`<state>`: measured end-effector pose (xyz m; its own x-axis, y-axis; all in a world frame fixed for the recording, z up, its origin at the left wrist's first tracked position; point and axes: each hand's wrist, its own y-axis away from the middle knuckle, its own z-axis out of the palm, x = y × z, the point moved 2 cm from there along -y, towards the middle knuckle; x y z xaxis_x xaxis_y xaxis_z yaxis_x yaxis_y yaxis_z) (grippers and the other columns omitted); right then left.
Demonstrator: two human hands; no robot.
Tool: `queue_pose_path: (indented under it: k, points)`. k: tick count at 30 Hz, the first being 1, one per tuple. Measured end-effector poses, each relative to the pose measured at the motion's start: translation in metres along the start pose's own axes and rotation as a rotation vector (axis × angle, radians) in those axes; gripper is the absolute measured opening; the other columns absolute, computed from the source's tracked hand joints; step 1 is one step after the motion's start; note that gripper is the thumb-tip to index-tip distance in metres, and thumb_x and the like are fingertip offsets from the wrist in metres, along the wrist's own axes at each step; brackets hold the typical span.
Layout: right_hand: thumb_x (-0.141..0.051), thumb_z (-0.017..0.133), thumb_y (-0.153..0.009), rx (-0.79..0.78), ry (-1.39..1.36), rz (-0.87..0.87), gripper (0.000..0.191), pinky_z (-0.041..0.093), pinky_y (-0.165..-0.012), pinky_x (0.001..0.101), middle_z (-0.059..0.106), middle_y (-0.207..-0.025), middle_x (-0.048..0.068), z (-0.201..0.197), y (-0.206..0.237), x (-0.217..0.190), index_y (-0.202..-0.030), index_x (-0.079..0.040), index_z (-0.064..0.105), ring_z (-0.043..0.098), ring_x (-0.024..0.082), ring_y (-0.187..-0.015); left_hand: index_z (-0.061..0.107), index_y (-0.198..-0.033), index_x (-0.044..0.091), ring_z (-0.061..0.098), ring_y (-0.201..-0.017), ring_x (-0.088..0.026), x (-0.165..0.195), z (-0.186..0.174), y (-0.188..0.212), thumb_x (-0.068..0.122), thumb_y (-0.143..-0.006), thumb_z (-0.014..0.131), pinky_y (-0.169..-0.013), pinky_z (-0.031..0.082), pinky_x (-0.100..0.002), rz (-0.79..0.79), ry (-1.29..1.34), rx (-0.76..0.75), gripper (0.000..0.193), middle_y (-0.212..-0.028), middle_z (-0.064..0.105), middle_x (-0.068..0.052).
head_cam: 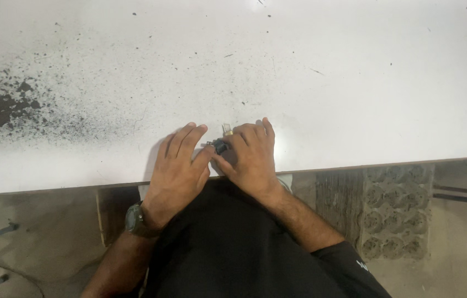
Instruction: The person sits at a white table and assembles small black plastic parts into toothed wheel-like assemblies, fitting components together by hand with a small tool and placing each finished assembly in a growing pile on the table. Loose parts are kept in molded pulp trays on the table.
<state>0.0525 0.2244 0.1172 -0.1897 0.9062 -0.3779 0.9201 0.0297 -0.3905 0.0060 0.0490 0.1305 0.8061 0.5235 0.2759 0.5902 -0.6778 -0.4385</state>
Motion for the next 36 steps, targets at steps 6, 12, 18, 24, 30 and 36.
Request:
queue_pose_path:
  k: [6,12,18,24,30,36]
  points:
    - [-0.033,0.089,-0.082,-0.015,-0.017,0.021,0.041,0.028,-0.115,0.0653,0.055,-0.11,0.009,0.002,0.0,0.0,-0.108,-0.008,0.068,0.051,0.029,-0.11,0.072,-0.108,0.008,0.054,-0.134,-0.028,-0.006,0.012,0.008,0.01,-0.091,0.077,-0.11,0.045,-0.048,-0.015,-0.013,0.056,0.018,-0.137,0.058,-0.01]
    - [-0.022,0.086,-0.083,0.14,-0.115,-0.026,0.035,0.026,-0.122,0.0591,0.059,-0.114,0.01,-0.002,0.018,0.006,-0.112,-0.01,0.07,0.055,0.028,-0.118,0.072,-0.105,0.007,0.056,-0.129,-0.03,-0.005,0.011,0.011,0.015,-0.087,0.079,-0.108,0.044,-0.05,-0.103,0.082,0.096,0.021,-0.133,0.059,-0.012]
    - [-0.004,0.076,-0.089,0.148,-0.293,-0.099,0.033,0.028,-0.127,0.058,0.064,-0.113,0.008,0.008,0.033,0.001,-0.117,-0.005,0.06,0.063,0.026,-0.116,0.071,-0.106,0.006,0.057,-0.126,-0.028,0.002,0.016,0.014,0.016,-0.089,0.08,-0.108,0.045,-0.05,-0.17,0.117,0.139,0.021,-0.132,0.061,-0.012]
    - [-0.001,0.078,-0.083,0.14,-0.237,-0.082,0.03,0.032,-0.124,0.0565,0.067,-0.104,0.008,0.009,0.027,-0.004,-0.108,-0.007,0.062,0.064,0.026,-0.109,0.072,-0.105,0.006,0.059,-0.123,-0.027,0.001,0.013,0.015,0.011,-0.088,0.079,-0.108,0.047,-0.048,-0.19,0.176,0.191,0.019,-0.129,0.062,-0.009]
    - [0.001,0.078,-0.082,0.16,-0.228,-0.07,0.03,0.033,-0.124,0.0573,0.067,-0.103,0.009,0.008,0.023,-0.008,-0.106,-0.006,0.063,0.066,0.027,-0.109,0.072,-0.106,0.007,0.059,-0.124,-0.028,0.001,0.015,0.012,0.008,-0.087,0.079,-0.106,0.048,-0.047,-0.159,0.22,0.193,0.02,-0.131,0.062,-0.009]
    - [0.001,0.08,-0.08,0.117,-0.243,-0.07,0.031,0.033,-0.123,0.0592,0.068,-0.104,0.008,0.007,0.02,-0.006,-0.104,-0.007,0.062,0.067,0.027,-0.11,0.071,-0.101,0.007,0.059,-0.126,-0.028,0.0,0.015,0.009,0.007,-0.087,0.079,-0.106,0.049,-0.046,-0.112,0.166,0.183,0.016,-0.132,0.063,-0.009]
